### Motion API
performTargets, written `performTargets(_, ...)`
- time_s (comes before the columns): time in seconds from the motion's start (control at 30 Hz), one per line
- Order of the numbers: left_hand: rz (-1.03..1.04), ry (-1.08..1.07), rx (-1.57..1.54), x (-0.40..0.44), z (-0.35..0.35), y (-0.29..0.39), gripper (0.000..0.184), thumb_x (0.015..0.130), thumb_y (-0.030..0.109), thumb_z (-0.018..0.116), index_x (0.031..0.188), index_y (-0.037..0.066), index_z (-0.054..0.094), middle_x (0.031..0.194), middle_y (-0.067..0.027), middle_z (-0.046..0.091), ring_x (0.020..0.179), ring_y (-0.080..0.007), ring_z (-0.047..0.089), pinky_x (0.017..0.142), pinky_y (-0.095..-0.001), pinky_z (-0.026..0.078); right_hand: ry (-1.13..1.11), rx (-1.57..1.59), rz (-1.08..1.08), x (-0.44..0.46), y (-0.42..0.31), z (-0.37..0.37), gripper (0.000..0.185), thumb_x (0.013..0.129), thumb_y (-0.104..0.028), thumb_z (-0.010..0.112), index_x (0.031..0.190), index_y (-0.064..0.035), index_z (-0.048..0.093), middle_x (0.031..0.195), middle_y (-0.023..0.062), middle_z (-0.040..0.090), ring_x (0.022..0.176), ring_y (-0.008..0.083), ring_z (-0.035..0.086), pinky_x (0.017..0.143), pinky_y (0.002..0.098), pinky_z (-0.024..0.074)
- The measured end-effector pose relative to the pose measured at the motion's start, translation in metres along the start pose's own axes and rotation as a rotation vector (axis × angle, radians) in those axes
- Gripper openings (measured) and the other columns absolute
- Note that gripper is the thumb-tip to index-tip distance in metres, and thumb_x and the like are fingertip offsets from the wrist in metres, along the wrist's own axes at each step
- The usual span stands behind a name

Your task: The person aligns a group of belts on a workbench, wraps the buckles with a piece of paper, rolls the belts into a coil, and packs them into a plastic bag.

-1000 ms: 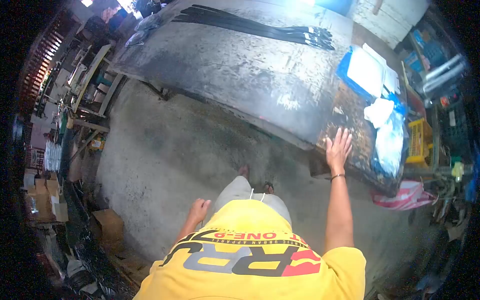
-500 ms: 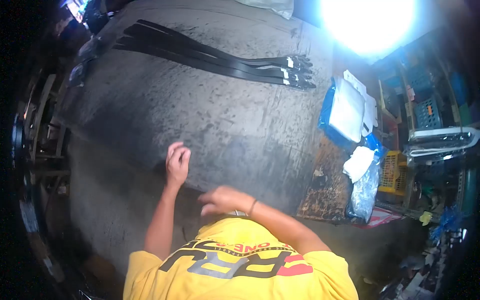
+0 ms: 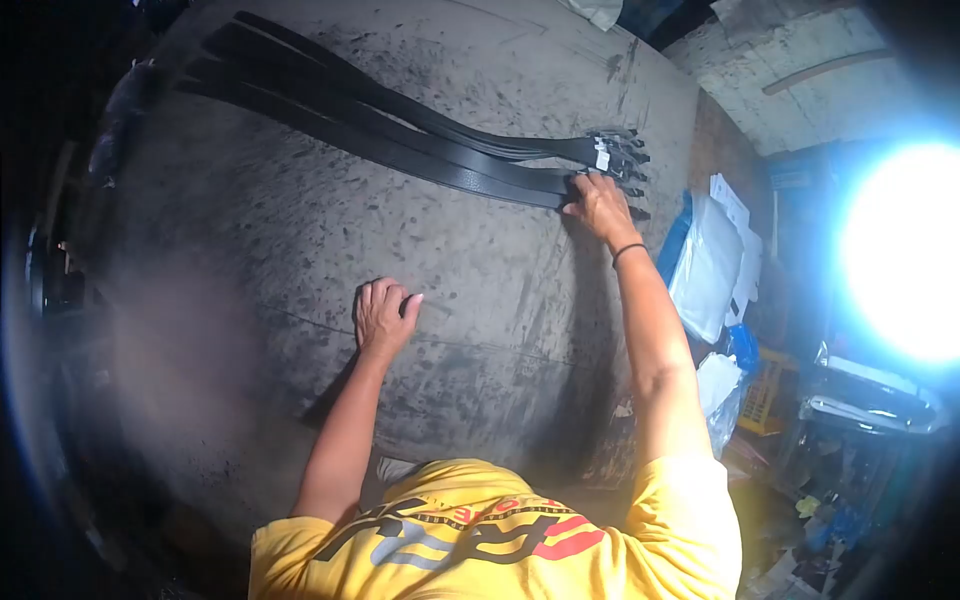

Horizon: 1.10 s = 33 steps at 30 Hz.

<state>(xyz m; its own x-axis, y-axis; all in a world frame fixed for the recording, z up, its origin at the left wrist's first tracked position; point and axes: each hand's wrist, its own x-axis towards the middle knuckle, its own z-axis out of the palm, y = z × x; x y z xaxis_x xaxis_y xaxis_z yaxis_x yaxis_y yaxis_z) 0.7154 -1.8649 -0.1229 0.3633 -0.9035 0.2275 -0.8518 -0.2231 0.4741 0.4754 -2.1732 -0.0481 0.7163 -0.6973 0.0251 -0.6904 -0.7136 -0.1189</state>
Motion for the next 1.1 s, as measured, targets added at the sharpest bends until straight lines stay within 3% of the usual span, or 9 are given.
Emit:
performTargets(0.13,-0.014,-0.021,0.015,0.002,0.000,0.002,0.025,0.079,0.031,0.068,0.083,0.011,0.055,0.097,-0.0061,0.053,0.090,-0.0276,0.048,0.079,-0.0395,0.040,-0.117,-0.088,-0.019,0.018,0.004,0.006,0.058,0.066,-0.025,0.078,0.113,-0.0066,0.051,0.104,0.0141,0.052,0.102,0.0344,0.051,0.083,0.0444,0.0443)
performTargets(0.27,-0.018,-0.039,0.003,0.003,-0.001,0.002,0.027,0.076,0.030,0.070,0.084,0.009,0.055,0.098,-0.0072,0.053,0.091,-0.0291,0.047,0.080,-0.0407,0.040,-0.137,-0.053,0.017,0.020,0.006,0.008,0.061,0.062,-0.032,0.079,0.111,-0.0058,0.052,0.107,0.0138,0.050,0.101,0.0335,0.049,0.084,0.0448,0.0423)
performTargets(0.6,-0.024,-0.063,0.043,0.001,0.001,0.001,0.028,0.076,0.031,0.071,0.085,0.009,0.056,0.101,-0.0069,0.052,0.092,-0.0292,0.047,0.081,-0.0410,0.040,-0.229,-0.201,-0.088,0.012,0.001,0.025,0.057,0.069,-0.042,0.072,0.110,-0.0056,0.056,0.100,0.0128,0.056,0.102,0.0319,0.051,0.083,0.0445,0.0428)
performTargets(0.77,-0.025,-0.067,0.039,0.000,0.002,0.002,0.028,0.076,0.032,0.071,0.086,0.009,0.056,0.102,-0.0070,0.052,0.093,-0.0293,0.047,0.081,-0.0412,0.040,-0.286,-0.101,-0.089,0.004,-0.001,0.026,0.057,0.069,-0.040,0.073,0.109,-0.0036,0.055,0.099,0.0137,0.055,0.100,0.0331,0.052,0.081,0.0440,0.0450)
performTargets(0.83,-0.021,-0.064,0.042,0.000,0.002,0.001,0.028,0.075,0.032,0.071,0.086,0.009,0.056,0.102,-0.0070,0.052,0.093,-0.0293,0.047,0.081,-0.0412,0.040,-0.208,0.007,-0.091,-0.001,-0.002,0.027,0.056,0.069,-0.039,0.074,0.106,-0.0025,0.055,0.099,0.0153,0.056,0.098,0.0339,0.053,0.081,0.0455,0.0447)
performTargets(1.03,-0.012,-0.056,0.036,0.000,0.001,0.002,0.029,0.075,0.031,0.071,0.086,0.009,0.056,0.101,-0.0070,0.052,0.093,-0.0294,0.047,0.081,-0.0420,0.040,-0.267,-0.028,-0.051,-0.005,-0.012,0.023,0.049,0.073,-0.031,0.071,0.107,-0.0017,0.051,0.101,0.0193,0.060,0.100,0.0364,0.055,0.084,0.0444,0.0447)
performTargets(1.1,-0.027,-0.066,0.028,0.000,0.000,0.003,0.029,0.074,0.030,0.071,0.085,0.009,0.055,0.100,-0.0069,0.051,0.092,-0.0294,0.047,0.080,-0.0418,0.040,-0.376,0.033,0.001,-0.004,-0.014,0.020,0.046,0.073,-0.028,0.069,0.108,-0.0038,0.050,0.100,0.0201,0.061,0.093,0.0376,0.060,0.078,0.0469,0.0476)
